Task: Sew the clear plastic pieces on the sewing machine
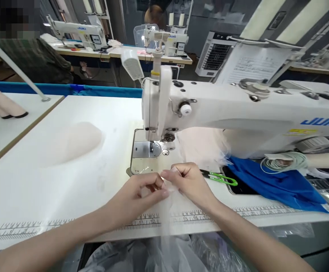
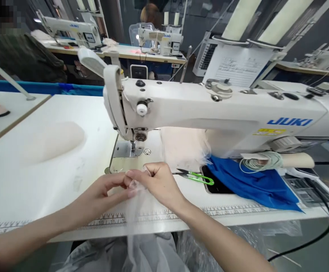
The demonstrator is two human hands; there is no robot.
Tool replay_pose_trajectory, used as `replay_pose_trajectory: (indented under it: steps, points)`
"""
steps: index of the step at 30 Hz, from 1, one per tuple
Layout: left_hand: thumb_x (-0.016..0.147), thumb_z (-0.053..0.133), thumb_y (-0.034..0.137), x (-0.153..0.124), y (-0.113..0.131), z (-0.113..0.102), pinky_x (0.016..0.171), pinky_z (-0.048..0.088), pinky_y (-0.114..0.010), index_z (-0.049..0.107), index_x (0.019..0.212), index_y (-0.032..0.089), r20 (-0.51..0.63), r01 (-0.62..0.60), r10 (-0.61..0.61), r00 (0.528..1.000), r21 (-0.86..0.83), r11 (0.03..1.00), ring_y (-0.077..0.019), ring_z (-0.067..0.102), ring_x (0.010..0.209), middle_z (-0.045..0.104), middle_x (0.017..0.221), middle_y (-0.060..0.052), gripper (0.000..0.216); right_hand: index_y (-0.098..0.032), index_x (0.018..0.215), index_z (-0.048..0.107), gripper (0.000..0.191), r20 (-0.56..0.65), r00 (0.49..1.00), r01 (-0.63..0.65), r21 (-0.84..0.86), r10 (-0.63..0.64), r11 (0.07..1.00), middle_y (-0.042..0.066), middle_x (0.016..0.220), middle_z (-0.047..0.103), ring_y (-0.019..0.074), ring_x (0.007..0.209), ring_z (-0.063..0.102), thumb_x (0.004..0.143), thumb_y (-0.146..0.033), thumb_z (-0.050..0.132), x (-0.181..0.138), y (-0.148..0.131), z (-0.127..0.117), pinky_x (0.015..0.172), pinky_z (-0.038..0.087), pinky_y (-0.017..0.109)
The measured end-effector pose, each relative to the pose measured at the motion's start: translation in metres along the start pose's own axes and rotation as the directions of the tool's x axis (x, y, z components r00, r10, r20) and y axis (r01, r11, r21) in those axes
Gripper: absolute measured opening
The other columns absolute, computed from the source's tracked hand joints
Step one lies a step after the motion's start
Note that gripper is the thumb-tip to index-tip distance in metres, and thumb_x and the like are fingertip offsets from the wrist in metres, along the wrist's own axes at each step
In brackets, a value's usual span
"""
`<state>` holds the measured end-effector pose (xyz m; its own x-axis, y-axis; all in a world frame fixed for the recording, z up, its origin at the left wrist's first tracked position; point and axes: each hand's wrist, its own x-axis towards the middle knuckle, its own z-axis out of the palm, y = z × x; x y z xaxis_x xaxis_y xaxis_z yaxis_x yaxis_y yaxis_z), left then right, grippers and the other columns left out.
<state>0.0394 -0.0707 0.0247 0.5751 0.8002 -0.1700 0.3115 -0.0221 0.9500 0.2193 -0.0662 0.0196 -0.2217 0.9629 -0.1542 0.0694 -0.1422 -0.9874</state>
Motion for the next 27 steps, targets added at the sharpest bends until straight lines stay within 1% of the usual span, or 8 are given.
replay_pose_trajectory:
  steps: [3,7,10,14,17,21,23,27]
  points:
    - [0.092,0.053,0.042,-0.004,0.000,-0.027,0.073,0.045,-0.026,0.063,0.073,0.018,0.174,0.078,-0.037,0.984,-0.237,0.968,-0.0135,0.056,0.074,0.062,0.076,0.000,0.031,-0.020,0.046,0.032,0.059,0.195,0.977,-0.096,0.046,0.086,0.994,-0.011,0.040,0.027,0.0036,0.040,0.023,0.068,-0.049,0.078,0.005,-0.005,-0.005,0.041,0.018,0.021]
    - [0.095,0.042,0.036,-0.007,-0.006,-0.057,0.079,0.048,-0.029,0.063,0.066,0.017,0.248,0.208,-0.124,0.961,-0.349,0.914,-0.0169,0.062,0.077,0.068,0.077,-0.004,0.040,-0.017,0.061,0.057,0.039,0.406,0.902,-0.164,0.017,0.143,0.986,-0.004,0.057,0.056,0.0074,0.053,0.048,0.067,-0.048,0.080,0.012,-0.013,-0.009,0.053,0.039,0.021]
    - [0.098,0.030,0.045,-0.006,-0.007,-0.064,0.075,0.049,-0.031,0.062,0.069,0.017,0.203,0.142,-0.094,0.975,-0.233,0.962,-0.0171,0.063,0.071,0.067,0.073,-0.005,0.051,-0.016,0.077,0.065,0.035,0.460,0.869,-0.172,-0.068,0.184,0.983,0.001,0.072,0.066,0.0123,0.067,0.060,0.076,-0.050,0.072,0.017,-0.017,-0.005,0.063,0.047,0.025]
    - [0.084,0.062,0.048,0.002,-0.001,-0.059,0.057,0.040,-0.023,0.058,0.075,0.018,0.084,-0.023,0.021,0.996,0.022,0.999,-0.0116,0.051,0.063,0.057,0.073,0.001,0.032,-0.017,0.080,0.067,0.033,0.526,0.832,-0.112,-0.153,0.177,0.982,0.002,0.077,0.068,0.0133,0.069,0.061,0.082,-0.050,0.067,0.023,-0.019,-0.002,0.067,0.048,0.027]
    - [0.079,0.069,0.041,0.010,0.000,-0.054,0.050,0.030,-0.021,0.049,0.068,0.018,0.069,-0.042,0.041,0.997,0.019,0.999,-0.0080,0.039,0.054,0.044,0.061,0.006,0.033,-0.018,0.080,0.067,0.032,0.524,0.836,-0.079,-0.178,0.162,0.981,0.002,0.078,0.067,0.0139,0.072,0.060,0.083,-0.049,0.066,0.027,-0.020,-0.005,0.070,0.048,0.028]
    - [0.083,0.066,0.039,0.018,-0.008,-0.053,0.047,0.022,-0.020,0.051,0.072,0.019,0.055,-0.047,0.043,0.998,0.066,0.997,-0.0070,0.027,0.050,0.029,0.055,0.009,0.027,-0.022,0.082,0.071,0.023,0.390,0.917,0.068,-0.362,0.085,0.930,0.000,0.082,0.067,0.0121,0.071,0.054,0.083,-0.044,0.067,0.034,-0.020,-0.012,0.063,0.041,0.025]
    - [0.083,0.066,0.040,0.021,-0.011,-0.055,0.047,0.020,-0.020,0.054,0.076,0.020,0.057,-0.046,0.039,0.998,0.132,0.990,-0.0071,0.024,0.049,0.028,0.055,0.010,0.025,-0.024,0.080,0.073,0.020,0.306,0.951,0.109,-0.454,0.040,0.885,-0.003,0.068,0.060,0.0101,0.060,0.046,0.082,-0.044,0.068,0.038,-0.020,-0.015,0.054,0.035,0.024]
    - [0.086,0.061,0.034,0.025,-0.013,-0.055,0.046,0.023,-0.020,0.060,0.082,0.020,-0.056,-0.022,0.042,0.998,0.328,0.945,-0.0071,0.027,0.046,0.029,0.050,0.010,0.015,-0.023,0.080,0.071,0.019,0.218,0.966,-0.017,-0.488,0.140,0.872,-0.008,0.045,0.044,0.0074,0.043,0.037,0.083,-0.041,0.065,0.044,-0.017,-0.018,0.044,0.030,0.022]
